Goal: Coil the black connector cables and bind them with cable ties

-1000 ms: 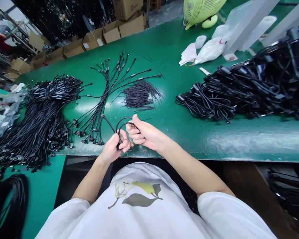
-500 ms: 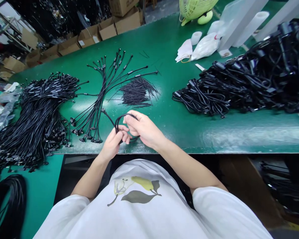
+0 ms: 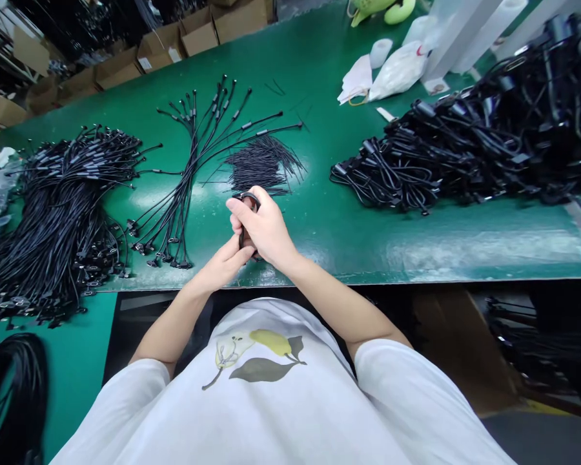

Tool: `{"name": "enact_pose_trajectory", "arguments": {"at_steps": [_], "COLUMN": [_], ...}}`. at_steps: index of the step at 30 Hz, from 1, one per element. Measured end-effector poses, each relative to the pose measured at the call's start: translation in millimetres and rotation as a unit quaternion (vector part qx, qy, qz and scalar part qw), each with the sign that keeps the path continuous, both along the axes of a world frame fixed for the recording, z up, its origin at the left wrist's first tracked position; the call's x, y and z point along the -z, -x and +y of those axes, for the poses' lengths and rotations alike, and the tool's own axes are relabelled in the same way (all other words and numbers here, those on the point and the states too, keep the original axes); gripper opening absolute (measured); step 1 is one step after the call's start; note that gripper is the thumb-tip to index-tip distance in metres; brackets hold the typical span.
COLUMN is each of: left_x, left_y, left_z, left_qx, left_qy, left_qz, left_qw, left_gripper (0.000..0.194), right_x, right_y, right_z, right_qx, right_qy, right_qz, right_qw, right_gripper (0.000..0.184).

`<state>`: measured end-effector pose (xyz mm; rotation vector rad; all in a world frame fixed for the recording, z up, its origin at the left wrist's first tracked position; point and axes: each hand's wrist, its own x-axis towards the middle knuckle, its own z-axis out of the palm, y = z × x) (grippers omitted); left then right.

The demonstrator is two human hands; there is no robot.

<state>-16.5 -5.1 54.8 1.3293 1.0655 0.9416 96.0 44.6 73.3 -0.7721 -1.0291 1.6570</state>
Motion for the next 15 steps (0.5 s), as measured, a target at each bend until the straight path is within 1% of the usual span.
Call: {"name": "enact_pose_trajectory", "arguments": {"at_steps": [2,3,4,5,6,8,10,11,13,15], "left_x": [-0.6,-0.6,-0.2,0.4,1.2,2.6,2.1,0.6,-4.0,-8.9], "left_y": [6,9,10,11,11,10,8,6,3,-4], "left_z": [-3,-4,-6,-7,-8,-9,-9,-9,-9,-10], "left_qx": [0.092,0.117,0.127,0.127,0.119,0.107,0.109,0.114,0.124,0.124], "left_qy": [0.074,0.110,0.141,0.168,0.189,0.225,0.255,0.271,0.306,0.332], "left_qz": [-0.055,-0.078,-0.097,-0.112,-0.128,-0.168,-0.213,-0.233,-0.268,-0.295], "left_qw": [0.991,0.984,0.977,0.971,0.966,0.954,0.937,0.927,0.905,0.887], "left_gripper": [0.028,0.033,0.038,0.042,0.045,0.049,0.046,0.043,0.040,0.037], "right_x": [2.1,2.7,3.0,2.9,2.7,1.7,0.6,0.0,-0.9,-0.7], "right_y": [-6,-10,-13,-15,-17,-19,-20,-20,-20,-19], "right_z": [3,4,4,4,4,4,3,3,3,4], "right_qx": [-0.065,-0.097,-0.118,-0.123,-0.115,-0.070,-0.036,-0.033,-0.041,-0.059], "right_qy": [0.044,0.061,0.069,0.065,0.049,-0.008,-0.061,-0.076,-0.082,-0.070], "right_qz": [-0.026,-0.040,-0.051,-0.061,-0.074,-0.104,-0.116,-0.111,-0.083,-0.061], "right_qw": [0.997,0.993,0.989,0.988,0.989,0.992,0.991,0.990,0.992,0.994], "right_gripper": [0.040,0.042,0.043,0.043,0.043,0.040,0.038,0.037,0.037,0.039]}}
